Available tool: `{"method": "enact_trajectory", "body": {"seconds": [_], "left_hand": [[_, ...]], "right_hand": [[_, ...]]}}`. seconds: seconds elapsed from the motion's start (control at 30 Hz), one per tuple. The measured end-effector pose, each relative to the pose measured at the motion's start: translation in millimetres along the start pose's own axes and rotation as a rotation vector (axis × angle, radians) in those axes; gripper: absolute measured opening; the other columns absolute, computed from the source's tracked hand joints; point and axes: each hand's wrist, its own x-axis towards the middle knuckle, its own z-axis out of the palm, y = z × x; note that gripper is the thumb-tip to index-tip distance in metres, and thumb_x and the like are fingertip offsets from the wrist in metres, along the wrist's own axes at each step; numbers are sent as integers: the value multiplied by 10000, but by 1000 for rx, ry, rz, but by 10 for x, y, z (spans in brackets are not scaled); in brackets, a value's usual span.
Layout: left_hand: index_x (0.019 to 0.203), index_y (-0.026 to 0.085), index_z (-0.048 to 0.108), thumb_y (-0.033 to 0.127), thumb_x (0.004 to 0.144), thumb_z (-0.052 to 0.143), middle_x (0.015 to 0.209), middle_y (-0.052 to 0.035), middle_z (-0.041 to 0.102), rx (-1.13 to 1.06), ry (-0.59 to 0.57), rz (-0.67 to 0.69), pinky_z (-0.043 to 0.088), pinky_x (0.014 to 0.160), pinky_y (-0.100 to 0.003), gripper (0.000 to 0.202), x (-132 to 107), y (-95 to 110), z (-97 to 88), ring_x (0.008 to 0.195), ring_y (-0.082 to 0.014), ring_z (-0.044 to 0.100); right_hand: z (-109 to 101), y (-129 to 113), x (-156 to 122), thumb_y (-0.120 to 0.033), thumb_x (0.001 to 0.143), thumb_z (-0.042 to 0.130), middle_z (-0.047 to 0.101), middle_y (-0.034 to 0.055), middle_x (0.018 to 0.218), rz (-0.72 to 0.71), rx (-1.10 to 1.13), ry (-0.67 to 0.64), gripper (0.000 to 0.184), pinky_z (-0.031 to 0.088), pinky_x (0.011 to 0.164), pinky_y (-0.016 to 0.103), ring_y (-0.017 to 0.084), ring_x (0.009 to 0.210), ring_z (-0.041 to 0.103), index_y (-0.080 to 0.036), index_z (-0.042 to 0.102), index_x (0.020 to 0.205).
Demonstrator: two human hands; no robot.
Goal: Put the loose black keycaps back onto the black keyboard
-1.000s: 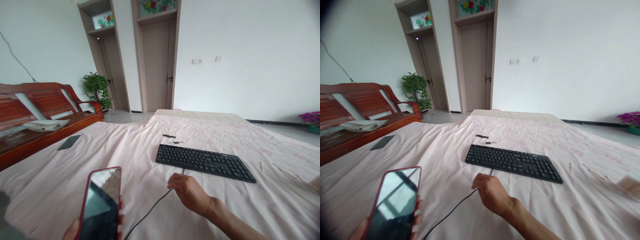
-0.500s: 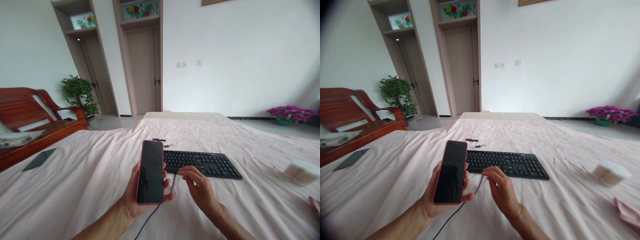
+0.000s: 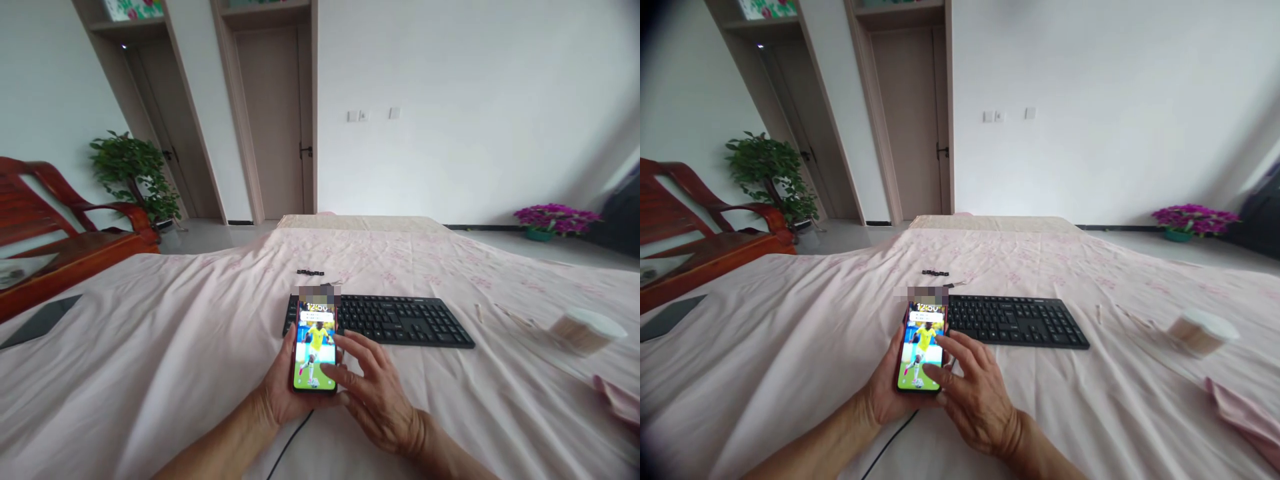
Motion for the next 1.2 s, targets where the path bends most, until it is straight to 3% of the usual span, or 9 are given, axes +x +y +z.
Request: {"method": "enact_trajectory", "body": {"seconds": [0.13,0.37,0.7,0.93,1.2], "left_hand": [[1177,139,628,749,765,487,1033,-124,692,6,31,-22,435,860,-391,750,21,16,-52,988,-266,623],[1218,86,587,748,768,475,1090,-174,670,-4,26,-32,340,991,-528,808,9,17,-54,1041,-306,599],[1291,191,536,691,803,487,1189,-150,643,23,32,-17,309,997,-556,700,-7,34,-112,1139,-341,561],[1290,153,545,690,828,442,1179,-159,645,47,18,16,323,990,-543,716,-30,27,-71,1099,-325,572],[1293,178,550,694,815,458,1173,-149,653,68,24,12,319,984,-543,710,-6,31,-124,1102,-337,575]], "right_hand": [[72,-5,38,-400,903,483,289,29,1545,-49,-30,-85,402,365,1044,546,340,1376,276,-327,559,1291],[118,81,-15,-259,895,472,350,65,1512,139,-125,68,470,351,1063,538,323,1370,301,-284,493,1364],[88,50,-51,-171,874,475,442,94,1432,42,-72,90,459,371,1028,512,300,1317,367,-227,513,1328],[104,49,-67,-196,881,487,448,91,1421,2,-60,80,453,371,1014,516,304,1303,373,-230,513,1332],[173,7,-4,-204,895,476,397,86,1474,66,-130,79,454,353,1042,522,307,1336,337,-230,500,1348]]}}
